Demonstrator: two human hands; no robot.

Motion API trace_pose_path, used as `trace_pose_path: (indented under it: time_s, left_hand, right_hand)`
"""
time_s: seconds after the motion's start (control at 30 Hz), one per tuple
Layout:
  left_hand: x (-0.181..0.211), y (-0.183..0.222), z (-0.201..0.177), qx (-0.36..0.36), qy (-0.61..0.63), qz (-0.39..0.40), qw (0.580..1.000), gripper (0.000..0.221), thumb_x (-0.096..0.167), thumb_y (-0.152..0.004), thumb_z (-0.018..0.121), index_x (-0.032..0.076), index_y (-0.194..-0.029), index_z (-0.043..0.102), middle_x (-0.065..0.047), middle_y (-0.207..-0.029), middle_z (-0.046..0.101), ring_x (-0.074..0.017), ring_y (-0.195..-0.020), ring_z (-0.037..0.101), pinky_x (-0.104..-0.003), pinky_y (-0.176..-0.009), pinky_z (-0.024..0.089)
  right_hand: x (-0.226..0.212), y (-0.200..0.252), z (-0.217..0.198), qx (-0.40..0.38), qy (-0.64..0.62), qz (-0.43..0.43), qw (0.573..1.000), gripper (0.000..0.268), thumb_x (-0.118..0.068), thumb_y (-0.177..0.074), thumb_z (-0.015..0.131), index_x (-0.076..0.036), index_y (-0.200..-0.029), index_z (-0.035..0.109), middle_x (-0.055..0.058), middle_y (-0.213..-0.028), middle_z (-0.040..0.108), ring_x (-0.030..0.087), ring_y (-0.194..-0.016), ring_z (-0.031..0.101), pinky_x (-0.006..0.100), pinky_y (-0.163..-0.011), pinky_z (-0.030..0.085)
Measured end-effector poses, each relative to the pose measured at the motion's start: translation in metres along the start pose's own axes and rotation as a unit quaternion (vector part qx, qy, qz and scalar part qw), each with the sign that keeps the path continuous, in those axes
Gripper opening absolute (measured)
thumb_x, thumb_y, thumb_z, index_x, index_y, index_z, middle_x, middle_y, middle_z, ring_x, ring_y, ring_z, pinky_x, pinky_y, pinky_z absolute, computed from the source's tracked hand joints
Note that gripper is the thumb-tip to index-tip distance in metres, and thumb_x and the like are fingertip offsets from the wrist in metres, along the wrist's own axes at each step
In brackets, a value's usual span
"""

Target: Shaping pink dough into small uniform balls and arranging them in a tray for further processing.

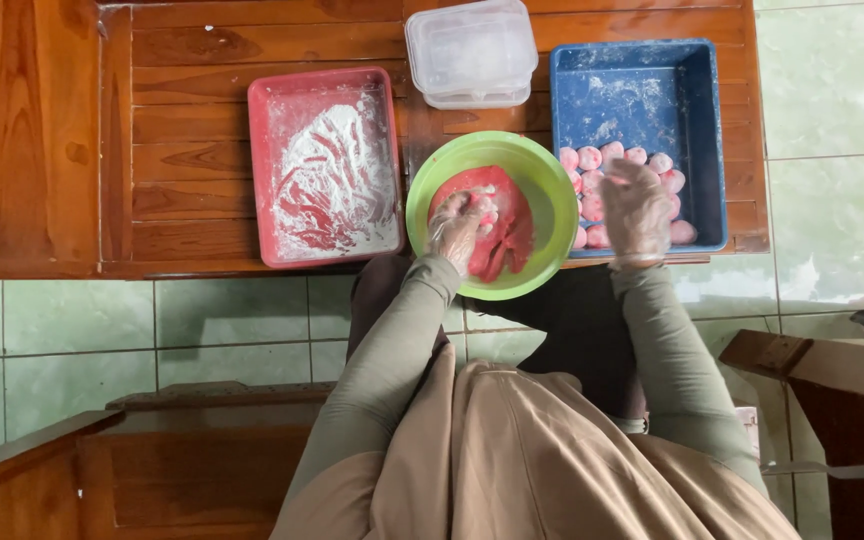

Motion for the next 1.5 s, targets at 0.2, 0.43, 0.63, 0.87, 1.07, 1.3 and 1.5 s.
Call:
trace_pose_path:
  time_s: [0.2,0.43,0.63,0.87,1.07,1.3,1.5]
  left_hand:
    - [0.01,0.001,0.003,0.015,-0.041,-0.054,0.998,0.043,0.028,-0.084,0.081,0.003,-0.117,0.071,-0.025,-0.112,0.069,-0.0326,-0.093,0.075,-0.036,-0.079,0.066]
    - [0.023,0.012,0.001,0.019,-0.027,-0.063,0.997,0.039,0.027,-0.083,0.08,0.004,-0.113,0.073,-0.025,-0.104,0.071,-0.0305,-0.092,0.076,-0.034,-0.08,0.065]
    - [0.013,0.0,-0.006,-0.001,-0.067,-0.044,0.997,0.039,0.029,-0.081,0.082,0.005,-0.11,0.075,-0.025,-0.102,0.072,-0.0297,-0.088,0.076,-0.035,-0.076,0.065]
    - [0.009,0.0,-0.001,-0.028,-0.06,-0.039,0.997,0.034,0.029,-0.087,0.076,0.008,-0.114,0.074,-0.024,-0.102,0.073,-0.0314,-0.091,0.076,-0.038,-0.077,0.066]
    - [0.006,0.006,0.002,-0.094,0.004,-0.008,0.996,0.037,0.022,-0.098,0.061,0.011,-0.133,0.063,-0.023,-0.111,0.072,-0.029,-0.1,0.074,-0.039,-0.087,0.062]
    - [0.003,0.004,0.008,-0.098,0.173,-0.038,0.979,0.037,0.022,-0.092,0.072,0.013,-0.128,0.069,-0.02,-0.117,0.072,-0.0303,-0.098,0.075,-0.041,-0.084,0.065]
    - [0.001,0.003,0.001,-0.013,0.189,-0.007,0.982,0.037,0.033,-0.094,0.075,0.006,-0.119,0.073,-0.02,-0.118,0.072,-0.0342,-0.1,0.073,-0.05,-0.092,0.059]
  right_hand:
    - [0.141,-0.085,-0.015,0.091,0.207,0.099,0.969,0.03,-0.047,-0.094,0.06,-0.031,-0.114,0.075,0.007,-0.101,0.075,0.034,-0.101,0.071,0.049,-0.086,0.057]
    - [0.145,-0.103,-0.001,0.06,0.28,0.047,0.957,0.031,-0.041,-0.1,0.056,-0.02,-0.114,0.075,0.012,-0.103,0.076,0.038,-0.103,0.07,0.05,-0.091,0.055]
    - [0.131,-0.106,0.001,0.022,0.271,-0.011,0.962,0.028,-0.031,-0.1,0.057,-0.031,-0.125,0.071,0.003,-0.11,0.075,0.028,-0.11,0.068,0.044,-0.096,0.054]
    - [0.149,-0.107,0.003,0.03,0.282,-0.015,0.959,0.03,-0.034,-0.106,0.055,-0.03,-0.134,0.067,0.006,-0.118,0.074,0.027,-0.115,0.067,0.042,-0.1,0.051]
    - [0.111,-0.105,-0.01,0.043,0.192,0.058,0.979,0.043,-0.047,-0.097,0.059,-0.032,-0.137,0.062,0.004,-0.138,0.061,0.022,-0.134,0.051,0.041,-0.112,0.04]
    - [0.056,-0.049,0.067,0.074,0.182,0.032,0.98,0.036,-0.057,-0.096,0.069,-0.063,-0.13,0.059,-0.009,-0.128,0.059,0.034,-0.114,0.056,0.056,-0.088,0.056]
    - [-0.014,0.046,0.122,0.085,0.437,-0.355,0.822,0.042,-0.057,-0.09,0.057,-0.017,-0.101,0.061,0.016,-0.08,0.058,0.032,-0.063,0.059,0.043,-0.059,0.05]
Point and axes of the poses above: each hand's wrist, its own y-axis away from the middle knuckle, its own z-axis out of the palm, x = y × z, the point moved 3 cm from there along -y, towards the middle knuckle
